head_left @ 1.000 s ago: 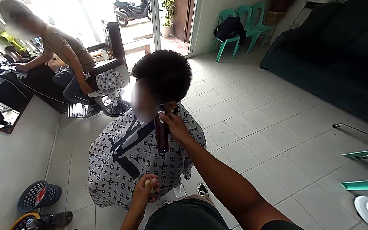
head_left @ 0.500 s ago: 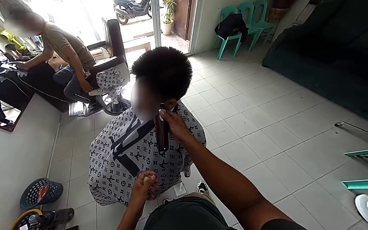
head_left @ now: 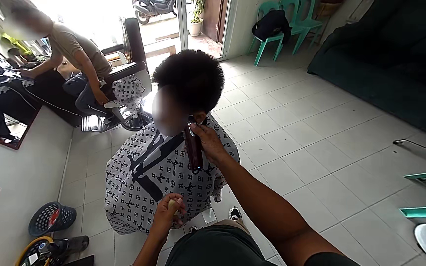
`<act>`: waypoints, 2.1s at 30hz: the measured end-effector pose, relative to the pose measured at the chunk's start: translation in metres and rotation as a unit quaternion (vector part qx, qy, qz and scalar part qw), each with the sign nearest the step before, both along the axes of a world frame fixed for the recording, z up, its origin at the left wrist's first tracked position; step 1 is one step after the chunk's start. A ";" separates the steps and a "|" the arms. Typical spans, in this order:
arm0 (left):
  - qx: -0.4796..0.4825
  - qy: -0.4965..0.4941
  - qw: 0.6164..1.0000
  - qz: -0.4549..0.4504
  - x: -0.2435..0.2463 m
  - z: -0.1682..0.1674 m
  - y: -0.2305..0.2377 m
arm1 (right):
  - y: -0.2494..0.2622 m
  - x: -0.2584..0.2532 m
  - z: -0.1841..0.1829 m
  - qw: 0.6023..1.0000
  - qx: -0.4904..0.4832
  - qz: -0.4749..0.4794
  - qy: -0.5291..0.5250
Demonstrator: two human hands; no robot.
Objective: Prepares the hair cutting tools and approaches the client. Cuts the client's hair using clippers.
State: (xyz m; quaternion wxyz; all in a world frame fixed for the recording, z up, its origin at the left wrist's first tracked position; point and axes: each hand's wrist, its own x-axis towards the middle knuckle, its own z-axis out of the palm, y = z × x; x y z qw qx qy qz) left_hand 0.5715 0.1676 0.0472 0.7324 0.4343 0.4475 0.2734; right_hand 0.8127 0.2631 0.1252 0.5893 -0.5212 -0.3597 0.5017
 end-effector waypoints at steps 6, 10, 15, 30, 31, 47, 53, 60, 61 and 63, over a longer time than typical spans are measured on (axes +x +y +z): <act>0.315 -0.001 0.926 0.209 0.021 0.051 0.065 | -0.069 0.025 -0.019 0.998 -0.015 0.042 0.039; 0.479 0.253 0.810 -0.226 0.052 0.114 0.123 | -0.112 0.038 -0.058 0.982 -0.020 -0.010 0.187; 0.455 0.071 0.851 -0.252 0.115 0.153 0.154 | -0.134 0.041 -0.074 0.981 -0.071 -0.025 0.176; 0.323 0.044 0.900 -0.291 0.104 0.173 0.170 | -0.136 0.050 -0.073 0.984 -0.031 -0.017 0.175; 0.313 0.024 0.912 -0.264 0.103 0.172 0.170 | -0.132 0.048 -0.068 0.986 -0.029 -0.008 0.165; 0.722 0.460 0.516 -0.032 0.061 0.025 0.144 | -0.018 -0.022 0.025 0.990 -0.015 0.013 0.137; 0.701 0.459 0.546 -0.014 0.063 0.023 0.145 | -0.005 -0.025 0.022 0.993 -0.025 0.019 0.117; 0.699 0.482 0.527 -0.021 0.062 0.021 0.149 | -0.003 -0.025 0.019 0.993 -0.001 0.004 0.115; 0.698 0.485 0.526 -0.022 0.062 0.021 0.149 | -0.003 -0.024 0.018 0.993 -0.002 0.005 0.116; 0.695 0.495 0.521 -0.025 0.062 0.021 0.150 | -0.002 -0.023 0.017 0.994 -0.003 0.011 0.112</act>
